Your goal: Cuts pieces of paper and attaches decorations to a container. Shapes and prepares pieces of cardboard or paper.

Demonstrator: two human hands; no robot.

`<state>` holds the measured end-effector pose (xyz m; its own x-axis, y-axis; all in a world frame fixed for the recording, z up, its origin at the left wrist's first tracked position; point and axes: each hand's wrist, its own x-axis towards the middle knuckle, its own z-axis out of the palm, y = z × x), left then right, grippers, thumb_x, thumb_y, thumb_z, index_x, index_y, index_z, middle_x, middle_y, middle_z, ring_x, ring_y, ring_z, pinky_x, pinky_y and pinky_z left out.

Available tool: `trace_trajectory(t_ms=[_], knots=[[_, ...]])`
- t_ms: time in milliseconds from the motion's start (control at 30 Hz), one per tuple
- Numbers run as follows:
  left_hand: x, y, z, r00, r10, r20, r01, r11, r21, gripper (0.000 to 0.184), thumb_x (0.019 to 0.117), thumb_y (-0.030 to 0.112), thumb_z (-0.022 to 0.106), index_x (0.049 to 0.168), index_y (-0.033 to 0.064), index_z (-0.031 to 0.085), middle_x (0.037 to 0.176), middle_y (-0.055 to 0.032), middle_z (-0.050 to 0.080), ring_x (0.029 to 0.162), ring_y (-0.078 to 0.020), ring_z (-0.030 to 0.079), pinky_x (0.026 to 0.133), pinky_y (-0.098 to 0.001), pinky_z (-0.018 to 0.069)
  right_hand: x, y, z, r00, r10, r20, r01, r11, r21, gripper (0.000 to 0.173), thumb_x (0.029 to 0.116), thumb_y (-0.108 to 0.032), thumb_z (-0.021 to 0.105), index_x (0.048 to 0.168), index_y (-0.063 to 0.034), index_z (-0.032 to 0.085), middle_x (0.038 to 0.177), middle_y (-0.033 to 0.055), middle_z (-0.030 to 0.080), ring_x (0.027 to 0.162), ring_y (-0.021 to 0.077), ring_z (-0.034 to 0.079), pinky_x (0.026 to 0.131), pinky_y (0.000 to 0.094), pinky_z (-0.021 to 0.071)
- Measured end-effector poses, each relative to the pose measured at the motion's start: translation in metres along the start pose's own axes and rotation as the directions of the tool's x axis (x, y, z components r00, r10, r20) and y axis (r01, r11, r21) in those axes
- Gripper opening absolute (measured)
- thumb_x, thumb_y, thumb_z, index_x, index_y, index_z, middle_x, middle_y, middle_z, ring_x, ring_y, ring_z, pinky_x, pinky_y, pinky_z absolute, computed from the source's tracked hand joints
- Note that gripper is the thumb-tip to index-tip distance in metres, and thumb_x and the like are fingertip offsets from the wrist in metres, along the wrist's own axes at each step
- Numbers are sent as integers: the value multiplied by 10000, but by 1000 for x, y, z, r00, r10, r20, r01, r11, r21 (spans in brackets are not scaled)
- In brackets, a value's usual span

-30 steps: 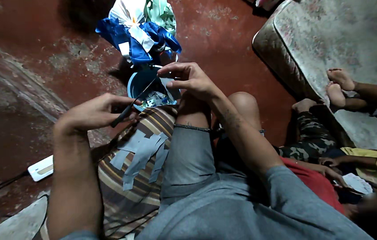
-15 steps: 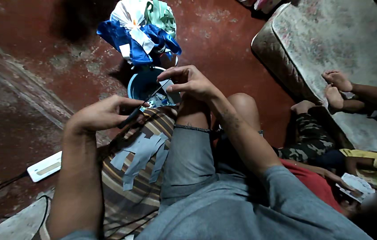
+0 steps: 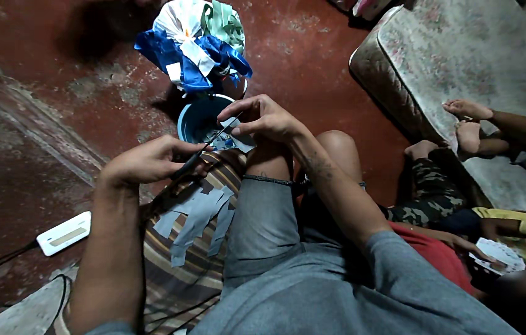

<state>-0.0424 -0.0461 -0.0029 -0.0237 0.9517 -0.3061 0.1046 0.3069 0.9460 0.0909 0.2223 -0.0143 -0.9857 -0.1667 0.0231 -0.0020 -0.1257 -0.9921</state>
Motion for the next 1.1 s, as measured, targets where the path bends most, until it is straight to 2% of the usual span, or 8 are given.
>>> trace_trajectory(t_ms=[200,267,433,600,800,900,967,1100], knots=[[0,2,3,1000,11,-9,-11,1000,-21,390,898,67,679,1287,47,701,998,-100,774,893,-209,755,773,-313,637,-1,0,0,1000,-13,14,13,999,35,329,843,103,688,1172,81,683,1174,139,702,945,140,690,819,296,597],[1,3,4,999,29,-17,-29,999,20,397,888,88,698,1284,74,711,988,-64,775,863,-155,745,749,-272,624,-1,1,-2,999,-20,31,19,999,36,339,844,89,693,1182,77,679,1183,138,701,934,135,690,811,294,597],[3,1,5,998,55,11,-55,998,44,444,907,86,680,1351,71,665,997,-41,780,871,-114,744,765,-240,614,-1,-1,2,998,3,60,-6,999,45,342,836,112,689,1176,84,679,1186,148,699,946,144,691,815,295,597],[5,0,5,996,87,17,-88,996,32,366,893,72,689,1258,58,722,990,-69,779,893,-153,750,778,-264,622,-1,-2,2,998,7,65,-11,999,52,343,828,113,692,1168,74,689,1167,143,703,913,133,689,798,286,596],[5,2,6,998,39,40,-39,999,15,440,914,95,709,1352,80,672,1043,-66,777,941,-152,747,822,-254,615,-1,-2,2,995,21,95,-25,999,41,340,828,112,695,1166,75,692,1172,143,701,926,141,695,806,293,604],[6,3,8,1000,26,11,-26,1000,2,391,909,57,697,1300,63,700,1018,-75,781,921,-174,754,795,-272,625,-1,-2,3,995,19,102,-24,998,52,338,827,110,694,1163,77,693,1165,152,702,916,148,694,801,296,602],[6,4,9,1000,24,9,-24,999,-21,421,914,23,700,1333,58,679,1030,-89,780,938,-192,758,823,-291,631,0,-1,3,993,21,116,-29,997,67,344,830,117,697,1171,82,686,1140,150,709,899,142,693,795,291,599],[1,3,4,997,62,47,-61,998,-33,449,880,133,727,1324,75,690,1050,-90,772,920,-186,751,781,-284,629,2,-2,0,993,33,118,-38,998,41,348,827,112,684,1172,67,693,1157,133,706,908,131,689,780,284,597]])
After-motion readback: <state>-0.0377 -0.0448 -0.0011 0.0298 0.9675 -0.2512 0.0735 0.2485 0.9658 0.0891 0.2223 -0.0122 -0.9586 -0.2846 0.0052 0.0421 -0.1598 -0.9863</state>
